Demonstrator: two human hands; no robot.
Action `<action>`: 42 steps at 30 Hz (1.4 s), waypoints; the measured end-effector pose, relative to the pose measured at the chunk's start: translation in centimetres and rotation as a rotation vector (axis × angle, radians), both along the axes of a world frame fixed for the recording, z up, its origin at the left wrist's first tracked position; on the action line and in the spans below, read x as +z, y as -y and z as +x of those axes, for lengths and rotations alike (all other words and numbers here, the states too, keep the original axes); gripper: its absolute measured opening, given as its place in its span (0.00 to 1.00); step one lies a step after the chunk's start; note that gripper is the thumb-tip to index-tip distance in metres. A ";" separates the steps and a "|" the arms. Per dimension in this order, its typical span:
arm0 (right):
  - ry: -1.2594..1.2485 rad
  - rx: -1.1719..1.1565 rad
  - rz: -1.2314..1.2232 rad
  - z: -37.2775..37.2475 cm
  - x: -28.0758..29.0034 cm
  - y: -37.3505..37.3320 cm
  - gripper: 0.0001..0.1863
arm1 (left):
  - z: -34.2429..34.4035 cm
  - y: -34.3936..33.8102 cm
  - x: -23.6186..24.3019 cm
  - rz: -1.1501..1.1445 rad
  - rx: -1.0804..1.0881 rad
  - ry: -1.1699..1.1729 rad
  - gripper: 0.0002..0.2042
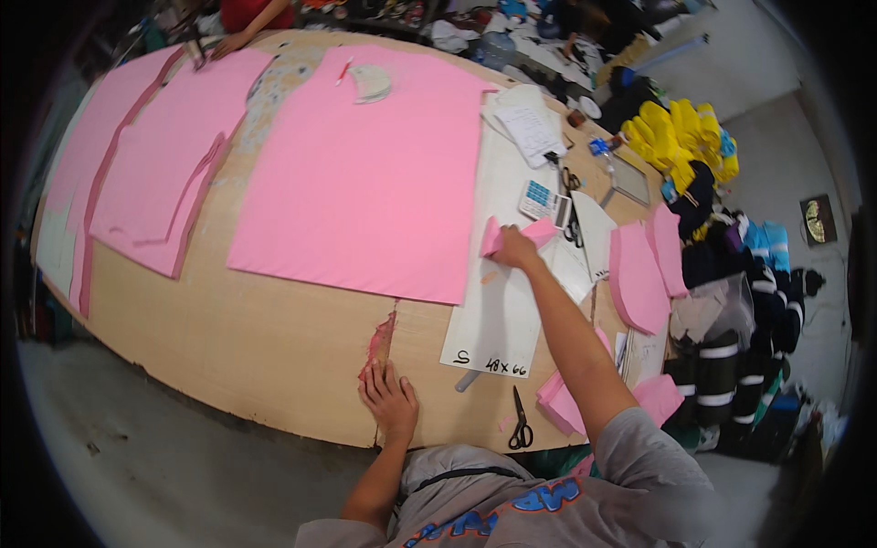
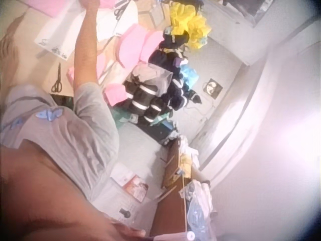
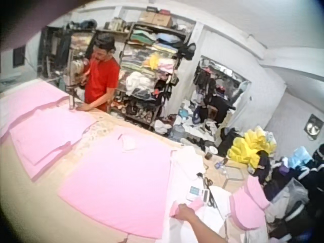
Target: The person cuts pink fabric pieces using scissors, aligns them with paper templates, and folds the cut pieces into stacks on the table. The person also discards offcuts into a green bag and continues cutting additional fabric pieces throughout the clip.
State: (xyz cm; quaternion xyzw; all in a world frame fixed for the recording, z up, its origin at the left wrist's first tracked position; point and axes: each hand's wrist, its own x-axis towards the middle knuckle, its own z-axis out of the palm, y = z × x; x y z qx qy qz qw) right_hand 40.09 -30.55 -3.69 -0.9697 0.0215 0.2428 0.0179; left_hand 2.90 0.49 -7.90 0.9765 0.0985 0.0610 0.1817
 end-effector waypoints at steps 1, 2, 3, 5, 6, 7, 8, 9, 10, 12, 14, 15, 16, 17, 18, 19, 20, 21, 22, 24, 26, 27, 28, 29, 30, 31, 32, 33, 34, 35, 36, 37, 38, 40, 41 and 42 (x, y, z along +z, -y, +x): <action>-0.038 -0.024 0.013 -1.5 0.5 -1.2 0.53 | -0.1 -0.2 0.0 0.004 0.008 -0.003 0.27; -0.040 0.004 0.023 -3.5 1.0 -2.4 0.53 | 0.0 -0.4 -0.1 0.008 0.014 -0.001 0.27; 0.001 -0.022 0.077 -6.0 1.2 -2.6 0.53 | 0.2 -0.5 -0.2 0.009 0.013 0.004 0.27; 0.058 -0.019 0.202 -12.2 1.1 -1.7 0.47 | 0.5 -0.3 -0.3 0.011 -0.002 0.012 0.27; 0.092 0.029 0.261 -15.7 1.2 -0.9 0.36 | 0.5 -0.2 -0.4 0.013 -0.016 0.017 0.27; 0.077 -0.013 0.322 -18.8 1.8 -0.7 0.40 | 0.6 -0.2 -0.3 0.039 -0.007 0.018 0.27; 0.089 -0.077 0.366 -22.0 2.8 -0.5 0.39 | 0.7 -0.2 -0.2 0.066 -0.003 0.022 0.27; 0.161 -0.125 0.424 -25.3 3.7 0.6 0.38 | 0.6 0.2 -0.2 0.086 -0.022 0.025 0.27; 0.240 -0.192 0.468 -29.2 4.6 1.8 0.37 | 0.2 0.5 -0.6 0.120 -0.017 0.033 0.27; 0.361 -0.405 0.548 -36.7 8.0 3.8 0.34 | 0.0 0.8 -2.0 0.187 -0.040 0.059 0.27; 0.443 -0.653 0.665 -42.3 13.2 4.5 0.32 | 0.3 0.2 -3.0 0.291 -0.018 0.113 0.26; 0.581 -0.730 0.626 -45.9 14.1 5.8 0.32 | 0.1 0.2 -3.5 0.337 -0.014 0.132 0.26; 0.705 -0.797 0.582 -49.6 14.5 6.9 0.32 | 0.0 0.0 -4.0 0.376 -0.017 0.127 0.26; 0.821 -0.847 0.539 -53.1 14.5 7.8 0.32 | 0.3 -0.4 -4.4 0.423 0.001 0.128 0.26; 0.982 -0.860 0.411 -57.2 12.9 9.3 0.35 | 0.4 -0.1 -4.7 0.462 0.016 0.124 0.26; 1.128 -0.850 0.276 -60.9 11.2 10.6 0.37 | 0.3 0.2 -4.4 0.529 -0.025 0.082 0.26; 1.107 -0.975 0.341 -63.8 11.9 11.0 0.40 | 0.4 -0.1 -3.8 0.604 -0.033 0.045 0.26; 1.142 -1.046 0.300 -66.9 11.6 11.9 0.39 | 0.6 0.0 -3.9 0.668 -0.036 0.008 0.26; 1.174 -1.109 0.261 -69.9 11.0 12.8 0.39 | 0.6 -0.2 -3.8 0.606 -0.048 0.042 0.26; 1.217 -1.222 0.204 -75.4 8.1 15.4 0.38 | 1.8 -1.3 -4.9 0.641 -0.117 0.135 0.26; 1.152 -1.357 0.214 -80.0 5.3 18.6 0.39 | 1.8 -1.4 -4.3 0.642 -0.145 0.219 0.26; 1.154 -1.352 0.107 -82.5 3.7 20.2 0.40 | 1.2 0.1 -3.5 0.578 -0.103 0.087 0.25; 1.156 -1.364 0.063 -85.4 1.6 22.1 0.41 | 1.0 1.6 -2.4 0.514 -0.059 -0.048 0.24; 1.163 -1.365 0.034 -87.3 0.1 24.3 0.43 | 0.8 2.8 -1.4 0.372 -0.012 -0.110 0.23; 1.204 -1.391 0.114 -88.3 0.2 26.5 0.45 | 0.7 3.5 -0.5 0.236 0.051 -0.159 0.22; 1.162 -1.323 0.033 -89.2 0.3 29.1 0.47 | 0.5 4.6 0.0 0.024 0.097 -0.139 0.21; 1.179 -1.383 0.013 -90.9 -0.9 31.7 0.47 | -0.2 5.8 0.2 -0.189 0.125 -0.129 0.20; 1.196 -1.439 -0.015 -92.4 -2.2 34.2 0.48 | -1.4 7.2 0.1 -0.200 0.020 -0.024 0.19; 1.170 -1.470 -0.016 -93.4 -2.9 36.8 0.48 | -2.8 9.1 -0.1 -0.213 -0.082 0.084 0.19; 1.145 -1.497 -0.019 -94.2 -3.4 39.2 0.48 | -4.2 11.2 -0.3 -0.228 -0.182 0.191 0.18; 1.115 -1.524 -0.017 -94.8 -3.9 40.7 0.49 | -5.7 13.4 0.2 -0.303 -0.234 0.167 0.18; 1.075 -1.572 0.058 -95.2 -4.6 41.5 0.51 | -7.2 15.7 1.4 -0.371 -0.282 0.143 0.19; 1.027 -1.618 0.130 -95.6 -5.2 42.1 0.52 | -9.1 18.9 3.9 -0.439 -0.328 0.115 0.19; 0.834 -1.726 0.190 -96.6 -7.5 42.3 0.52 | -12.6 24.8 9.4 -0.742 -0.351 -0.106 0.20; 0.693 -1.787 0.155 -98.5 -10.1 41.6 0.50 | -14.4 28.1 11.8 -0.877 -0.413 -0.195 0.19; 0.554 -1.837 0.122 -99.7 -12.5 40.7 0.48 | -16.2 31.1 14.3 -0.955 -0.441 -0.261 0.18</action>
